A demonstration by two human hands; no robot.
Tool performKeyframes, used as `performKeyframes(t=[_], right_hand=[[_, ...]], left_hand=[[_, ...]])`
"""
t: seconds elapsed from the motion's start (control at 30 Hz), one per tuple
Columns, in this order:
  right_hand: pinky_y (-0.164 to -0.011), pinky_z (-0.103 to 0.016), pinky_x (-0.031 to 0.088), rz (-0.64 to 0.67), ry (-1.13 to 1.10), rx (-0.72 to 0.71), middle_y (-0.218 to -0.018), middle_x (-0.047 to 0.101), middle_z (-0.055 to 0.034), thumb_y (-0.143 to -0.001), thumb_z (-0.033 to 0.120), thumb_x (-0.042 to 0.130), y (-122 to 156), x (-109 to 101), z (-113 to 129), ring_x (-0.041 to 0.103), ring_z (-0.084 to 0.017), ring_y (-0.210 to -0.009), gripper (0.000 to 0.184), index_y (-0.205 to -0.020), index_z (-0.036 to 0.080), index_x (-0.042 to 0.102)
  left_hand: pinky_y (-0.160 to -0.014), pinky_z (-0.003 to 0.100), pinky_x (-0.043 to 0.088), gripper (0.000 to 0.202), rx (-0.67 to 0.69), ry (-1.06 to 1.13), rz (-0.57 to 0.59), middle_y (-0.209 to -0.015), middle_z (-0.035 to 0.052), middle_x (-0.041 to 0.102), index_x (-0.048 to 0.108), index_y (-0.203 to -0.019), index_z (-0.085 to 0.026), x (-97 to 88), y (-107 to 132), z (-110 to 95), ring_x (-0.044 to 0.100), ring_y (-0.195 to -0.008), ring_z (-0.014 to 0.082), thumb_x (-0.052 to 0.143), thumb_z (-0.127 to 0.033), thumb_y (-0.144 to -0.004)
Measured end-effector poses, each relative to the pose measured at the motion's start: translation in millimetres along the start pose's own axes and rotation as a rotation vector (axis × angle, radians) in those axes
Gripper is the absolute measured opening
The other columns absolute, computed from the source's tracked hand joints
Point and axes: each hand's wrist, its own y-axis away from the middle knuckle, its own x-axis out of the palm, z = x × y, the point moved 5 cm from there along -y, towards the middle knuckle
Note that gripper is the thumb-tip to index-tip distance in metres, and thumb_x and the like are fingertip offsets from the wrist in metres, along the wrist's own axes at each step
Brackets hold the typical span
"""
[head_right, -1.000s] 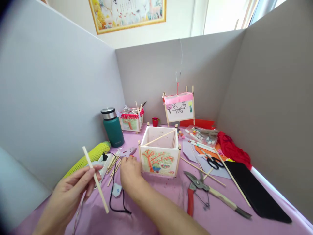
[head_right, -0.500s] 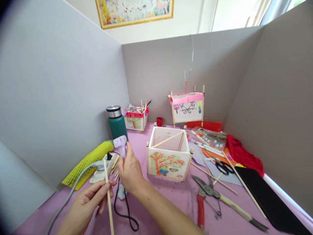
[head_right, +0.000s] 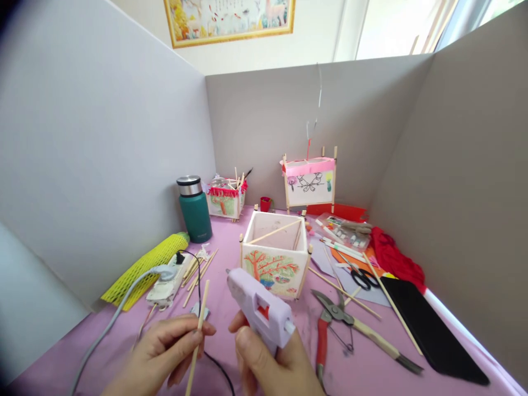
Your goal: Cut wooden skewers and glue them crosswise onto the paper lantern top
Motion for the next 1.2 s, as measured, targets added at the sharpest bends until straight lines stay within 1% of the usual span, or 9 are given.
performKeyframes(t=[0.07,0.13,0.27,0.43,0.7,0.83,1.0,1.07,1.2], right_hand=[[-0.045,-0.021,0.034,0.016,0.008,0.044,-0.06,0.052,0.0017,-0.08,0.064,0.054,5.4,-1.1,-1.3,0.044,-0.007,-0.044,0.048,-0.085,0.017,0.056],[-0.047,-0.023,0.038,0.018,0.055,0.055,-0.066,0.055,-0.0011,-0.079,0.065,0.053,8.9,-1.6,0.2,0.048,-0.008,-0.047,0.049,-0.076,0.016,0.056],[-0.05,-0.025,0.04,0.011,0.138,0.072,-0.063,0.054,-0.0011,-0.078,0.067,0.051,12.2,-2.9,1.0,0.051,-0.011,-0.051,0.051,-0.07,0.017,0.056],[-0.047,-0.023,0.038,0.023,0.113,0.036,-0.065,0.054,-0.0007,-0.08,0.062,0.051,10.1,-4.9,-2.8,0.049,-0.01,-0.048,0.046,-0.07,0.017,0.054],[-0.048,-0.025,0.039,0.014,0.124,0.043,-0.066,0.055,-0.001,-0.082,0.059,0.051,11.3,-5.6,-0.9,0.049,-0.011,-0.049,0.043,-0.07,0.018,0.055],[-0.048,-0.024,0.038,0.025,0.101,0.012,-0.067,0.056,-0.0011,-0.085,0.056,0.049,10.9,-8.8,-7.2,0.05,-0.01,-0.048,0.042,-0.072,0.017,0.055],[-0.047,-0.023,0.037,0.046,0.096,0.013,-0.066,0.055,-0.0001,-0.087,0.054,0.049,8.9,-10.7,-13.3,0.05,-0.009,-0.047,0.041,-0.072,0.017,0.054],[-0.048,-0.023,0.037,0.042,0.09,0.018,-0.066,0.055,-0.0002,-0.087,0.054,0.049,8.5,-11.8,-13.4,0.05,-0.009,-0.048,0.041,-0.072,0.016,0.055],[-0.048,-0.024,0.037,0.022,0.096,0.021,-0.063,0.055,-0.0006,-0.087,0.055,0.049,9.9,-13.9,-13.0,0.05,-0.01,-0.047,0.043,-0.069,0.016,0.055]], left_hand=[[-0.039,0.019,0.028,0.038,0.041,-0.061,0.008,-0.059,-0.0014,0.047,0.073,-0.091,-0.019,6.0,-1.8,-4.0,0.039,-0.042,0.0071,0.053,-0.05,-0.084],[-0.039,0.019,0.03,0.036,0.08,-0.114,-0.007,-0.061,-0.0003,0.049,0.074,-0.09,-0.02,9.9,-2.8,-8.0,0.041,-0.043,0.0077,0.052,-0.048,-0.085],[-0.039,0.019,0.032,0.031,0.112,-0.202,-0.043,-0.066,0.0023,0.057,0.075,-0.09,-0.022,13.9,-3.2,-13.0,0.043,-0.044,0.0083,0.054,-0.043,-0.085],[-0.04,0.019,0.035,0.029,0.149,-0.28,-0.048,-0.066,0.0034,0.059,0.076,-0.091,-0.024,15.9,-3.5,-15.6,0.045,-0.045,0.0093,0.053,-0.042,-0.085],[-0.04,0.019,0.035,0.027,0.144,-0.27,-0.082,-0.066,0.0034,0.06,0.076,-0.086,-0.023,15.0,-3.8,-16.0,0.046,-0.045,0.009,0.055,-0.04,-0.084],[-0.04,0.02,0.035,0.028,0.145,-0.273,-0.082,-0.067,0.0033,0.06,0.076,-0.084,-0.022,16.0,-4.4,-16.4,0.045,-0.044,0.0086,0.055,-0.041,-0.084],[-0.042,0.02,0.035,0.028,0.155,-0.289,-0.082,-0.066,0.0028,0.059,0.075,-0.081,-0.022,16.2,-4.4,-16.9,0.046,-0.044,0.0089,0.055,-0.041,-0.084],[-0.044,0.021,0.036,0.027,0.167,-0.306,-0.096,-0.065,0.0026,0.059,0.075,-0.079,-0.022,15.3,-4.0,-17.6,0.048,-0.048,0.0102,0.055,-0.041,-0.084],[-0.055,0.022,0.041,0.024,0.198,-0.348,-0.125,-0.065,0.0032,0.06,0.075,-0.077,-0.023,13.0,-4.1,-20.0,0.056,-0.061,0.0146,0.057,-0.038,-0.083]])
